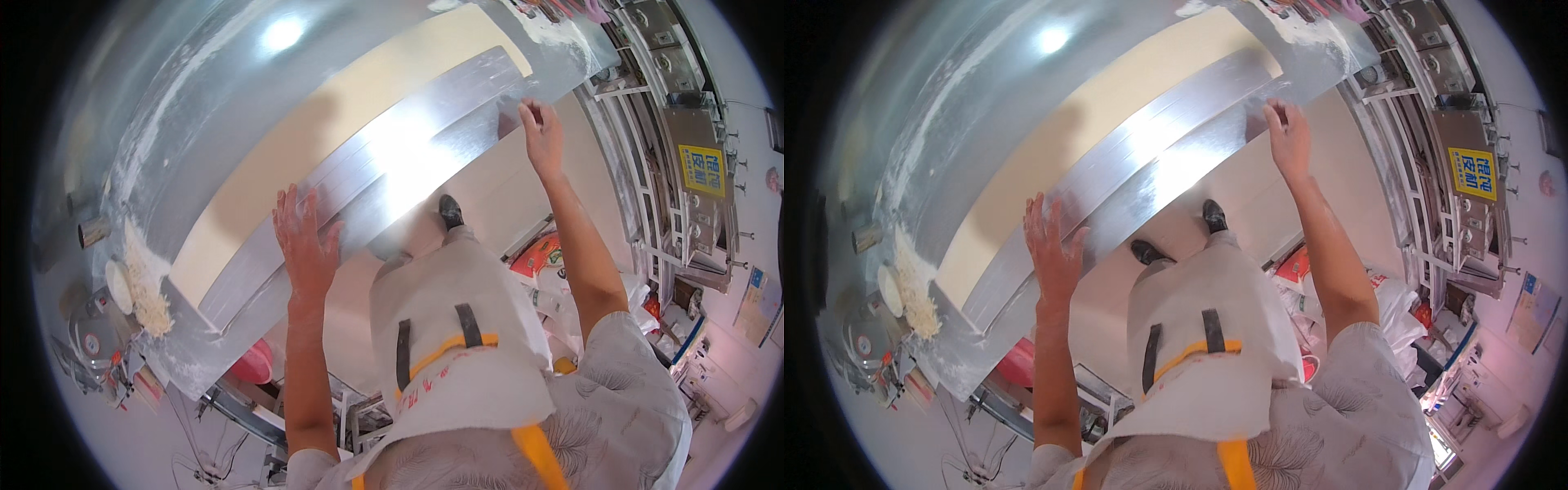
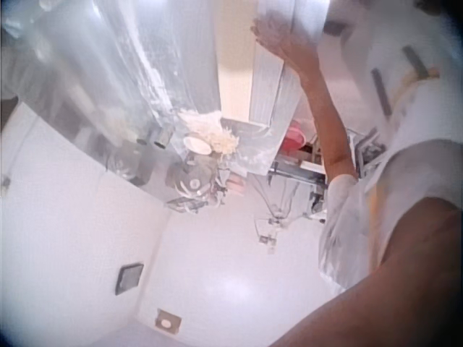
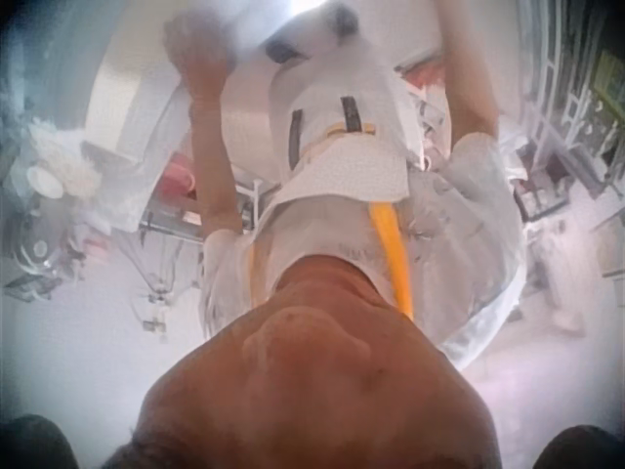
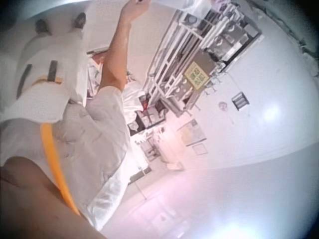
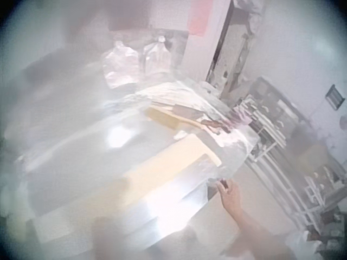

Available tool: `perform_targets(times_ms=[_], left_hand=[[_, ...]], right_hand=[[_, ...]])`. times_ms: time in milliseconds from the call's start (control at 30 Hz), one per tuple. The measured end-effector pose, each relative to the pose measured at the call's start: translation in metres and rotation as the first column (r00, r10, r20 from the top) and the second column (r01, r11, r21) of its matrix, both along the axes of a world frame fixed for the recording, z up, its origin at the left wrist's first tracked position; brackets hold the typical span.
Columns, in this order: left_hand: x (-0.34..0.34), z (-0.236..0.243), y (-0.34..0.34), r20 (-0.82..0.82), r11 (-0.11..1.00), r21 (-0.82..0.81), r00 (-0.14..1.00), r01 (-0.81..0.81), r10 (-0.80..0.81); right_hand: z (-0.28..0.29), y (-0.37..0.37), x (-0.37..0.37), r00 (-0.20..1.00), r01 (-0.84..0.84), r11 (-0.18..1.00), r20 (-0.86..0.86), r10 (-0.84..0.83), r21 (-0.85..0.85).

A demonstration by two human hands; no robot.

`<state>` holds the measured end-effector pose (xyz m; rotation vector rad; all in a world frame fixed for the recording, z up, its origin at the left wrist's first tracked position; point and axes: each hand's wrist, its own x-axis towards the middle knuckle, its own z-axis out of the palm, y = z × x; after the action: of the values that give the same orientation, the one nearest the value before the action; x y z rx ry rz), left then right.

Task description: The person repeatedly pulls a long sheet of dough through a manual noodle machine, flattening and thinning it. They then cut the dough into noodles and collect the strands on the work surface.

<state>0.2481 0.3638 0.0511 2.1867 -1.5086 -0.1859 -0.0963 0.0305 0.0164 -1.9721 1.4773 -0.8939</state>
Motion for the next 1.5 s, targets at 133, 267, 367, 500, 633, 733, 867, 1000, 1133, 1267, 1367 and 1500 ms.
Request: perform_targets(times_ms=[133, 267, 367, 500, 633, 733, 867, 1000, 1133, 1267, 1367, 1500], left_hand=[[-0.017, -0.026, -0.030, 0.042, 0.994, 0.107, 0.999, 0.017, -0.021], [-0.010, -0.039, -0.026, 0.082, 0.983, 0.181, 0.996, -0.043, 0.029], [-0.013, -0.040, -0.030, 0.078, 0.988, 0.149, 0.996, -0.042, 0.031], [-0.011, -0.039, -0.035, 0.046, 0.983, 0.180, 0.998, -0.039, 0.032], [-0.005, -0.037, -0.035, 0.043, 0.976, 0.214, 0.999, -0.036, 0.027], [-0.003, -0.038, -0.034, 0.058, 0.980, 0.199, 0.998, -0.025, 0.013], [-0.005, -0.036, -0.041, 0.052, 0.981, 0.192, 0.999, -0.027, 0.017], [-0.005, -0.036, -0.045, 0.052, 0.979, 0.202, 0.998, -0.029, 0.019], [-0.011, -0.035, -0.052, 0.020, 0.979, 0.199, 0.999, -0.042, 0.039], [-0.005, -0.043, -0.032, 0.041, 0.982, 0.165, 0.996, -0.088, 0.082], [0.015, -0.070, -0.004, 0.039, 0.975, 0.191, 0.993, -0.117, 0.112], [0.023, -0.053, -0.022, 0.186, 0.994, 0.108, 0.983, -0.032, 0.012]], right_hand=[[-0.030, -0.068, -0.006, 0.993, -0.115, 0.991, -0.012, 0.115, -0.071], [-0.062, -0.085, -0.003, 0.983, -0.181, 0.971, -0.024, 0.180, -0.158], [-0.072, -0.092, -0.008, 0.981, -0.190, 0.969, 0.000, 0.193, -0.159], [-0.067, -0.095, -0.010, 0.977, -0.160, 0.984, 0.133, 0.169, -0.077], [-0.057, -0.099, -0.011, 0.961, -0.168, 0.986, 0.223, 0.164, -0.003], [-0.052, -0.097, -0.006, 0.955, -0.134, 0.989, 0.273, 0.113, 0.058], [-0.052, -0.100, -0.006, 0.956, -0.136, 0.989, 0.268, 0.116, 0.055], [-0.053, -0.102, -0.007, 0.966, -0.122, 0.991, 0.234, 0.108, 0.046], [-0.056, -0.105, -0.006, 0.954, -0.093, 0.994, 0.290, 0.073, 0.056], [-0.056, -0.103, 0.011, 0.989, 0.004, 0.997, 0.149, -0.015, 0.075], [-0.060, -0.104, 0.017, 0.985, 0.061, 0.996, -0.159, -0.072, -0.072], [-0.077, -0.113, 0.003, 0.910, 0.143, 0.959, 0.349, -0.224, 0.243]])
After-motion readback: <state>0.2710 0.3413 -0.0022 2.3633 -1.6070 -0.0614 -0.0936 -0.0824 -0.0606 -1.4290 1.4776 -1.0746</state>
